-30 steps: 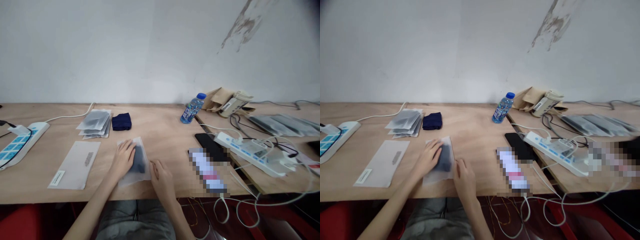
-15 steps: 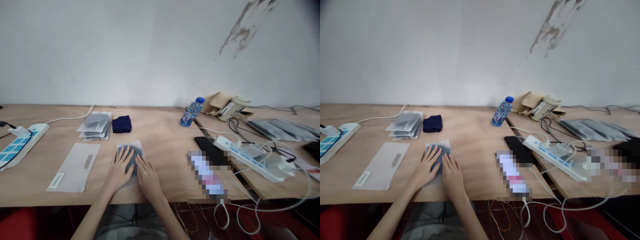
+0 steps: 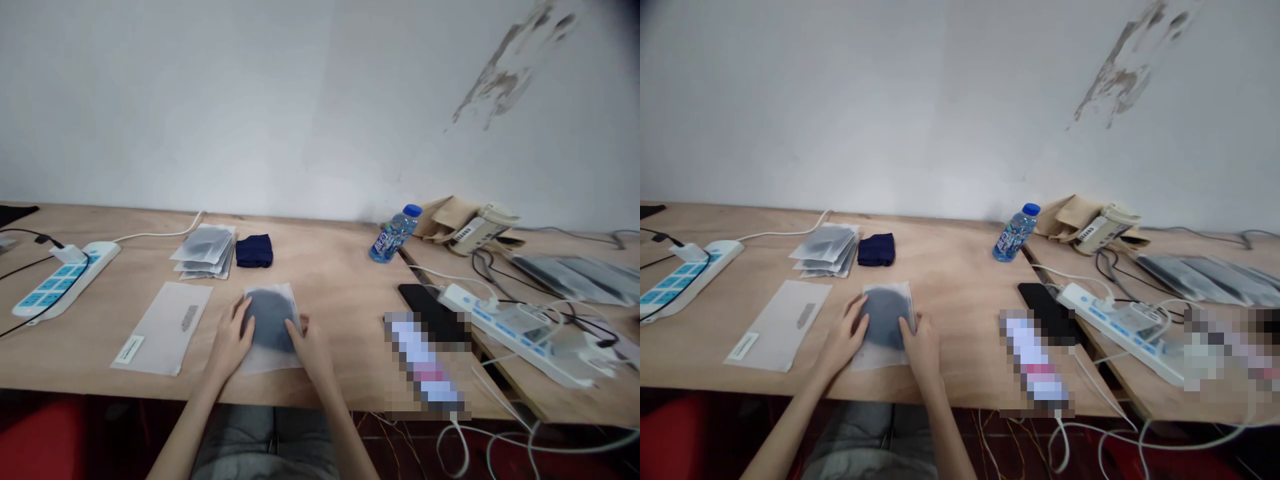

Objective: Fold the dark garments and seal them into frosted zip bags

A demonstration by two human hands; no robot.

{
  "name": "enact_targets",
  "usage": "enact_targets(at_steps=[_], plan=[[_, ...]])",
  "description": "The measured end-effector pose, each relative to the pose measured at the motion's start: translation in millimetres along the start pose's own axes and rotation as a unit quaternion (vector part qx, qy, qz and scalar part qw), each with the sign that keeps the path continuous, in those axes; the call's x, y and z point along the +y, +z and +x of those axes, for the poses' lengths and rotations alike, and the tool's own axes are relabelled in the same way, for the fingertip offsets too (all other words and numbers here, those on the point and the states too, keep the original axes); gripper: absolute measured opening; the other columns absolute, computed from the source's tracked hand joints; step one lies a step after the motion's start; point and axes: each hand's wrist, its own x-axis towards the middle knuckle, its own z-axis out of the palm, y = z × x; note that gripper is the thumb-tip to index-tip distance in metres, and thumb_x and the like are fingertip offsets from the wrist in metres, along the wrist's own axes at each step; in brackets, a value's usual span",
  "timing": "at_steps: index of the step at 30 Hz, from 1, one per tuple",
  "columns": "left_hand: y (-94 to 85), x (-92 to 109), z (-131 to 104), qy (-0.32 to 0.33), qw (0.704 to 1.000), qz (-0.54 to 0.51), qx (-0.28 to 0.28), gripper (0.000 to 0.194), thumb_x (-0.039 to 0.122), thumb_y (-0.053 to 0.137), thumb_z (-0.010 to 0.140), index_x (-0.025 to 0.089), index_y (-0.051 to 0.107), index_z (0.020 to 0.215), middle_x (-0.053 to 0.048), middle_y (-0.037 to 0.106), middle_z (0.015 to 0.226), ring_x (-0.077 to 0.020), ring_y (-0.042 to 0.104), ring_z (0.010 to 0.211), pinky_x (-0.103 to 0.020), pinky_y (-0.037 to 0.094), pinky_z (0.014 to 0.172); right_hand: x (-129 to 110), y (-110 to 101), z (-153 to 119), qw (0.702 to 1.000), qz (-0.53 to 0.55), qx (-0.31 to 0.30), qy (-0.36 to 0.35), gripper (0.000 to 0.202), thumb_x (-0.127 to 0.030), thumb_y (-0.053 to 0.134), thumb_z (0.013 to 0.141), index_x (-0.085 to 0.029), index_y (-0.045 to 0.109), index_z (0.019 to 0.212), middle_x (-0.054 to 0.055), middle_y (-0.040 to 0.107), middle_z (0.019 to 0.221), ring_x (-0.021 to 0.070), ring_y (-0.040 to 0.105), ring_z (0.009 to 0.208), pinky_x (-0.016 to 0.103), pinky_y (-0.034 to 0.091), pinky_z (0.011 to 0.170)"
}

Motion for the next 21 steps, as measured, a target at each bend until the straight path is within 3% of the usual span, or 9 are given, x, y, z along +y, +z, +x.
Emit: enact_targets(at_steps=[2, 5, 8, 13, 17, 21], plan=[[-9.3, -7, -8, -0.015, 1.000, 0.001, 0.027, 0.036, 0.028, 0.042, 0.094, 0.022, 0.056, 0.127, -0.010, 0.057, 0.132, -0.0242, 0.052, 0.126, -0.046, 0.042, 0.107, 4, 3, 7, 0.999, 0.032, -0.035, 0.021, 0.034, -0.050, 0.058, 0.083, -0.017, 0.062, 0.086, 0.006, 0.065, 0.071, 0.0231, 0.064, 0.068, 0.031, 0.047, 0.061], [-22.5, -20, -16, -0.007, 0.999, 0.035, 0.036, 0.031, 0.024, 0.042, 0.093, 0.022, 0.062, 0.117, -0.009, 0.064, 0.121, -0.0239, 0.056, 0.120, -0.045, 0.044, 0.106, 6, 8, 14, 0.991, 0.128, -0.049, -0.009, 0.031, -0.050, 0.061, 0.080, -0.021, 0.054, 0.070, 0.001, 0.059, 0.061, 0.0196, 0.060, 0.061, 0.027, 0.043, 0.055], [-28.6, -32, -22, 0.003, 0.995, 0.088, 0.037, 0.034, 0.022, 0.041, 0.093, 0.020, 0.061, 0.121, -0.010, 0.062, 0.126, -0.0245, 0.054, 0.123, -0.046, 0.043, 0.108, 5, 4, 17, 0.971, 0.227, -0.049, -0.046, 0.032, -0.052, 0.055, 0.084, -0.022, 0.051, 0.072, 0.000, 0.058, 0.064, 0.0183, 0.059, 0.063, 0.028, 0.045, 0.057], [-26.8, -41, -28, 0.035, 0.988, 0.152, -0.002, 0.044, 0.021, 0.040, 0.093, 0.021, 0.053, 0.134, -0.009, 0.055, 0.139, -0.0258, 0.047, 0.133, -0.050, 0.042, 0.109, -6, -23, 35, 0.948, 0.310, -0.028, -0.063, 0.034, -0.055, 0.055, 0.084, -0.022, 0.051, 0.079, -0.004, 0.051, 0.063, 0.0148, 0.052, 0.061, 0.025, 0.043, 0.057], [-27.2, -40, -28, 0.049, 0.984, 0.171, -0.023, 0.048, 0.022, 0.040, 0.093, 0.021, 0.048, 0.140, -0.009, 0.049, 0.145, -0.0258, 0.042, 0.137, -0.049, 0.039, 0.111, -47, -21, 79, 0.915, 0.401, 0.028, -0.032, 0.031, -0.052, 0.059, 0.081, -0.023, 0.049, 0.084, -0.002, 0.057, 0.072, 0.0146, 0.054, 0.065, 0.024, 0.043, 0.058], [-28.0, -39, -27, 0.048, 0.982, 0.181, -0.033, 0.050, 0.020, 0.038, 0.093, 0.020, 0.046, 0.142, -0.008, 0.049, 0.146, -0.0250, 0.040, 0.138, -0.048, 0.038, 0.112, -117, 29, 136, 0.902, 0.431, -0.003, 0.001, 0.022, -0.044, 0.055, 0.083, -0.024, 0.047, 0.090, -0.001, 0.061, 0.079, 0.0149, 0.059, 0.072, 0.023, 0.046, 0.063]])
